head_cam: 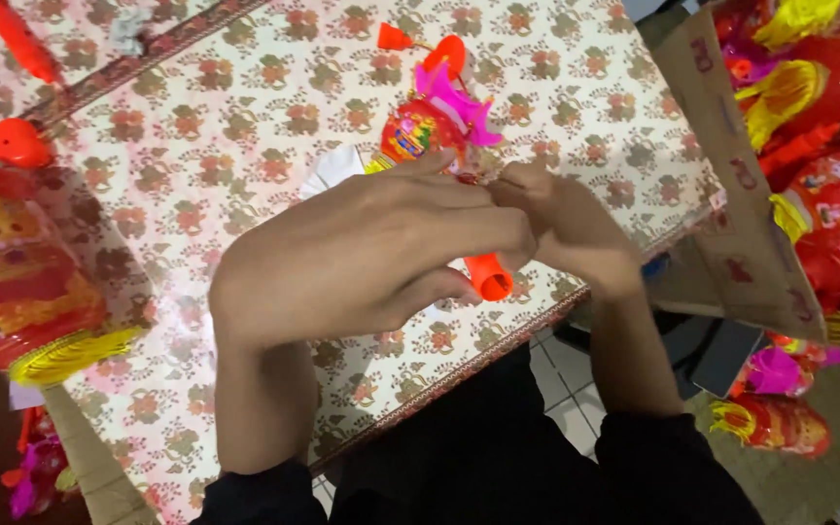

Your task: Assembling decorative lanterns by gluing plastic handles to the lantern bodies and cleaning excess glue.

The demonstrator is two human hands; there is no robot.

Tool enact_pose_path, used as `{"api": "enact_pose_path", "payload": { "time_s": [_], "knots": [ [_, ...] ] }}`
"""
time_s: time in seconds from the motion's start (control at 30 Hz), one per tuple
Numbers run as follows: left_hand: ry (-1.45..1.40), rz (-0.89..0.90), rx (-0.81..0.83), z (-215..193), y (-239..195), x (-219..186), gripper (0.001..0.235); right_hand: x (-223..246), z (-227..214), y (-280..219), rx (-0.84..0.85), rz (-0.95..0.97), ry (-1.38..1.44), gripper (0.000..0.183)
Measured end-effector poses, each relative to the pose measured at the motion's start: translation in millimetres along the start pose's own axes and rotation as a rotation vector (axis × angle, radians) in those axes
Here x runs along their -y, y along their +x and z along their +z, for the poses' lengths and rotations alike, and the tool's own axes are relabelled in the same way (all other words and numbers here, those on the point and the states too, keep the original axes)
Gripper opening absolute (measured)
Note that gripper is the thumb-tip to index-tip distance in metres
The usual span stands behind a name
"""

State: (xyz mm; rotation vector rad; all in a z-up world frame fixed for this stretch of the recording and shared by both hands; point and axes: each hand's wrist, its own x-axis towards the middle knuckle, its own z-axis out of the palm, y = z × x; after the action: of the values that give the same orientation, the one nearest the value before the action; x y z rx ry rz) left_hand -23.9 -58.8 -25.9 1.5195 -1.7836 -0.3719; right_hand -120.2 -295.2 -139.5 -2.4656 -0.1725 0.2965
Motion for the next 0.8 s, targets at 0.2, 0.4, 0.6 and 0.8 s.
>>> {"api": "enact_pose_path", "payload": {
  "time_s": [0.2,0.4,0.6,0.8],
  "knots": [
    [-0.008,0.031,0.060,15.4,7.9,1.0,0.016,10.6,3.3,-9.2,-0.047,0.235,0.321,0.012],
    [0.015,0.016,0.035,11.1,7.3,-3.9,0.020,-26.3,22.7,-18.7,-0.630,-0.462,-0.024,0.028],
    [0.002,-0.010,-0.017,10.0,5.2,0.3,0.026,-12.7,11.4,-66.6,-0.505,-0.836,0.623,0.016],
    [0.030,-0.066,0.031,11.7,7.6,-0.9,0.013,6.5,28.9,-68.5,-0.838,-0.954,0.254,0.039]
  ]
}}
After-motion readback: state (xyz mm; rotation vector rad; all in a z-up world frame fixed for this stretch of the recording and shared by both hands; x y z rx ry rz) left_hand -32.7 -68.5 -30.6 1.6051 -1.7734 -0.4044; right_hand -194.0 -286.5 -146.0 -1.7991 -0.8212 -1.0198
